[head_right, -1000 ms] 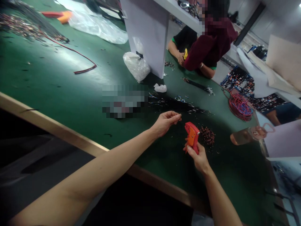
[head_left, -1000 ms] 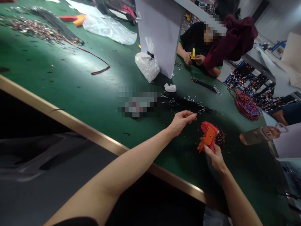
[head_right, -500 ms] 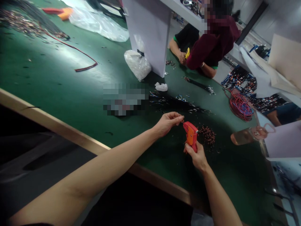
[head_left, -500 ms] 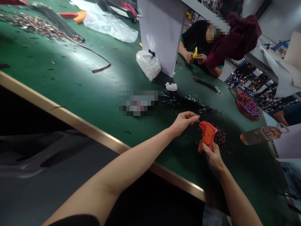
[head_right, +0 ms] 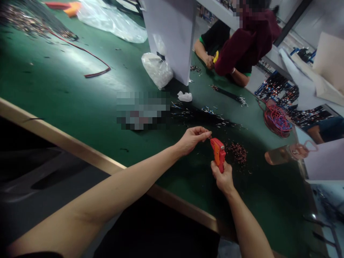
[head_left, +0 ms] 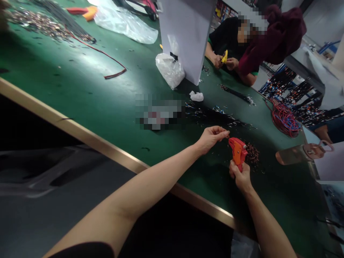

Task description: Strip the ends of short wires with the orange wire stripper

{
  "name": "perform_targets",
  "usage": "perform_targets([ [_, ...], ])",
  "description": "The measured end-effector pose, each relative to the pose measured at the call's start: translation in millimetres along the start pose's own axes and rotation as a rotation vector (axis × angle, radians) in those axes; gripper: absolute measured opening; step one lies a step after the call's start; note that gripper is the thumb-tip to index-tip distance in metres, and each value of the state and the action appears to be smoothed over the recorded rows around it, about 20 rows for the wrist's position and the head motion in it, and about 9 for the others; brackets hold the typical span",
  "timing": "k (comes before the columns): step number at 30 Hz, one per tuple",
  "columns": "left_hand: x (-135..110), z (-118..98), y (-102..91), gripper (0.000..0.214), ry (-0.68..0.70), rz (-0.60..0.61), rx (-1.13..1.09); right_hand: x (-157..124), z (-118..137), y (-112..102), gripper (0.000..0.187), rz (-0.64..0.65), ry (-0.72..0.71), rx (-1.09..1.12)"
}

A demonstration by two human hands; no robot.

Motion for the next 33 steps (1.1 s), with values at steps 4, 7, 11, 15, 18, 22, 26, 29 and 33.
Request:
perform_targets([
  [4, 1.6, -1.1, -2.2, 0.032, 0.018, -0.018, -0.020, 0.8, 7.8, 1.8, 0.028, 0.112, -0.011, 0.066],
  [7, 2.6, -2.2, -5.1, 0.031, 0.030, -0.047, -0.027, 1.7, 21.0, -7.5, 0.028, 0.132, -0.036, 0.057],
  [11, 2.9, -4.1, -8.3, 0.030, 0.052, -0.089, -0.017, -0.7, 33.2, -25.0, 0.032, 0.145, -0.025, -0.129],
  [15, 1.2, -6.6, -8.0, 0.030, 0.071, -0.109, -0.007, -6.1, 34.8, -40.5, 0.039, 0.080, -0.092, -0.460],
  [18, -0.1, -7.4, -6.8, 0.030, 0.075, -0.109, 0.009, -10.8, 37.1, -39.0, 0.044, 0.045, -0.269, -0.789],
  [22, -0.5, -6.7, -6.1, 0.030, 0.092, -0.104, 0.043, -15.0, 33.5, -19.4, 0.043, 0.084, -0.423, -1.112],
  [26, -1.4, -4.8, -4.0, 0.030, 0.110, -0.083, 0.072, -17.0, 26.6, 1.3, 0.045, 0.166, -0.449, -1.202],
  [29, -3.2, -4.1, -1.6, 0.028, 0.121, -0.060, 0.084, -16.2, 28.9, 7.6, 0.044, 0.221, -0.465, -1.188],
  [33, -6.5, -3.7, 2.7, 0.027, 0.131, -0.015, 0.096, -4.4, 52.0, -3.8, 0.032, 0.047, -0.499, -1.053],
])
Point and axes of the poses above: each hand's wrist, its own x-axis towards the middle knuckle, its own y-axis out of the palm, z = x × y, the point moved 6 cm from there along x, towards the middle knuckle, and after that the axes turned 7 degrees about x, right-handed, at the moved point
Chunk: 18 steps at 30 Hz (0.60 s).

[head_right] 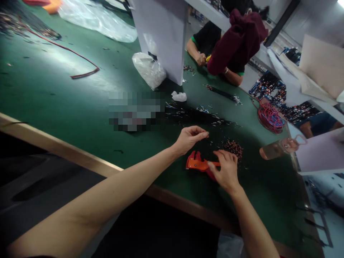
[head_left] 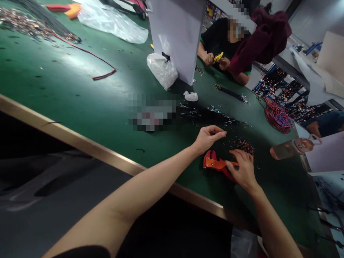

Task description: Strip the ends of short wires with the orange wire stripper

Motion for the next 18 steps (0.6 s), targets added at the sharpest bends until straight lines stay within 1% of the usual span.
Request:
perform_targets([
  [1, -0.9, 0.0, 1.3, 0.026, 0.003, 0.015, 0.008, 5.1, -2.1, -6.2, 0.029, -0.060, 0.030, 0.039],
  [3, -2.7, 0.1, 3.7, 0.026, 0.008, 0.044, 0.029, 15.0, -3.1, -13.4, 0.027, -0.136, 0.058, 0.111],
  [8, -5.3, 1.4, 6.9, 0.026, 0.014, 0.082, 0.069, 31.3, 2.1, -12.6, 0.023, -0.207, 0.067, 0.207],
  [12, -6.5, 3.4, 8.5, 0.028, 0.011, 0.087, 0.073, 31.9, 1.5, -13.1, 0.022, -0.253, 0.062, 0.253],
  [18, -11.0, 7.2, 15.7, 0.027, 0.008, 0.090, 0.058, 21.6, -6.1, -21.8, 0.020, -0.326, 0.077, 0.313],
])
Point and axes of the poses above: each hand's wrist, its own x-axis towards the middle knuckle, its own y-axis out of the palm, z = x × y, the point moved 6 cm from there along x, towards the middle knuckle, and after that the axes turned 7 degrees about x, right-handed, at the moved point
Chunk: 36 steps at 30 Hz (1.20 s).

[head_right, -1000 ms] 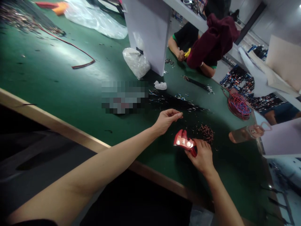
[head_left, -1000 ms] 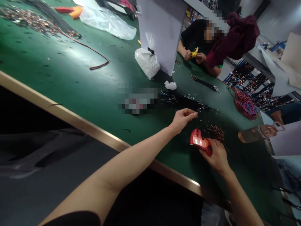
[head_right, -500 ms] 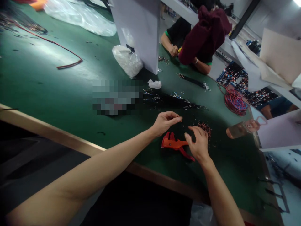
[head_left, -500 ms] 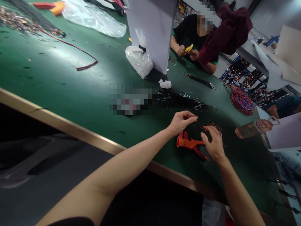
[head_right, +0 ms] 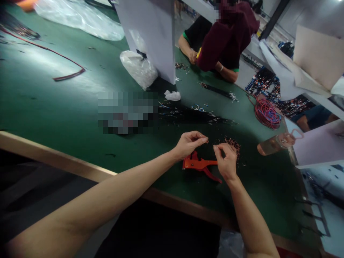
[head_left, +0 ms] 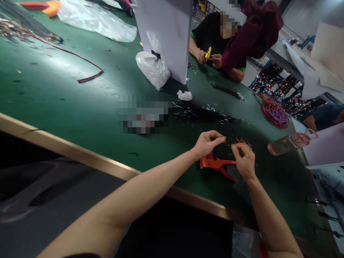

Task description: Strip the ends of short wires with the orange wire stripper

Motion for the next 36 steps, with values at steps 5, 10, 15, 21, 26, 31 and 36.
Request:
perform_targets([
  [5, 5.3, 0.3, -16.5, 0.027, -0.033, -0.196, -0.055, -5.6, -20.2, -15.9, 0.022, -0.077, 0.104, 0.007],
  [10, 9.2, 1.4, -25.8, 0.026, -0.086, -0.273, -0.070, -6.7, -52.8, -25.8, 0.021, 0.010, 0.119, -0.116],
  [15, 7.8, 2.4, -23.8, 0.028, -0.091, -0.266, -0.054, -20.4, -59.1, -34.9, 0.025, 0.066, 0.094, -0.182],
  [21, 7.2, 2.5, -23.3, 0.030, -0.093, -0.251, -0.026, -57.4, -21.0, -11.2, 0.029, 0.334, -0.009, -0.205],
  [26, 7.5, 2.7, -23.2, 0.032, -0.091, -0.252, -0.034, -71.9, -9.1, 16.1, 0.051, 0.461, -0.035, -0.335],
  [31, 8.4, 3.2, -24.6, 0.032, -0.100, -0.261, -0.062, -68.8, -22.7, 21.1, 0.045, 0.409, -0.040, -0.345],
  [36, 8.5, 0.5, -27.9, 0.028, -0.079, -0.295, -0.062, -58.1, -41.3, -6.0, 0.040, 0.247, 0.173, 0.051],
])
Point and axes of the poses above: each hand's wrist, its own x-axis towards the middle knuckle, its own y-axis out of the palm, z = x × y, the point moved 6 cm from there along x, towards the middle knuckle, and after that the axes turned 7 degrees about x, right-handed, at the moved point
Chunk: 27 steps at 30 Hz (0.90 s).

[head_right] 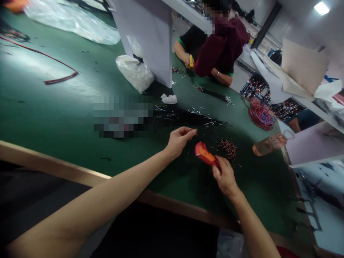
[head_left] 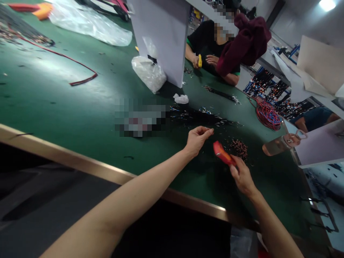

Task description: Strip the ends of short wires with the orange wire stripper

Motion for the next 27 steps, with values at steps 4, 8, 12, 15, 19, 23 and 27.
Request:
perform_targets([
  [4, -1.9, -3.7, -0.3, 0.026, 0.019, -0.012, -0.010, 2.8, 2.7, -3.8, 0.043, -0.043, 0.191, 0.481],
  [8, -4.4, -4.4, 2.0, 0.027, 0.017, -0.001, -0.009, 7.4, 16.0, 22.9, 0.039, -0.031, 0.301, 0.765],
  [12, -6.1, -4.0, 3.7, 0.027, 0.019, 0.009, 0.016, 12.0, 17.2, 35.0, 0.035, -0.126, 0.340, 0.785],
  [15, -6.8, -4.6, 4.1, 0.028, 0.019, 0.008, 0.023, 14.8, 16.5, 35.4, 0.032, -0.126, 0.345, 0.758],
  [19, -8.2, -4.9, 4.6, 0.029, 0.004, 0.006, 0.005, 20.7, 16.3, 33.3, 0.030, -0.162, 0.340, 0.762],
  [23, -10.8, -3.9, 7.6, 0.033, 0.006, 0.036, 0.004, 29.6, 17.4, 36.1, 0.026, -0.175, 0.317, 0.730],
  [27, -13.5, -1.3, 11.3, 0.035, 0.010, 0.067, 0.019, 35.7, 19.8, 39.8, 0.022, -0.174, 0.276, 0.655],
])
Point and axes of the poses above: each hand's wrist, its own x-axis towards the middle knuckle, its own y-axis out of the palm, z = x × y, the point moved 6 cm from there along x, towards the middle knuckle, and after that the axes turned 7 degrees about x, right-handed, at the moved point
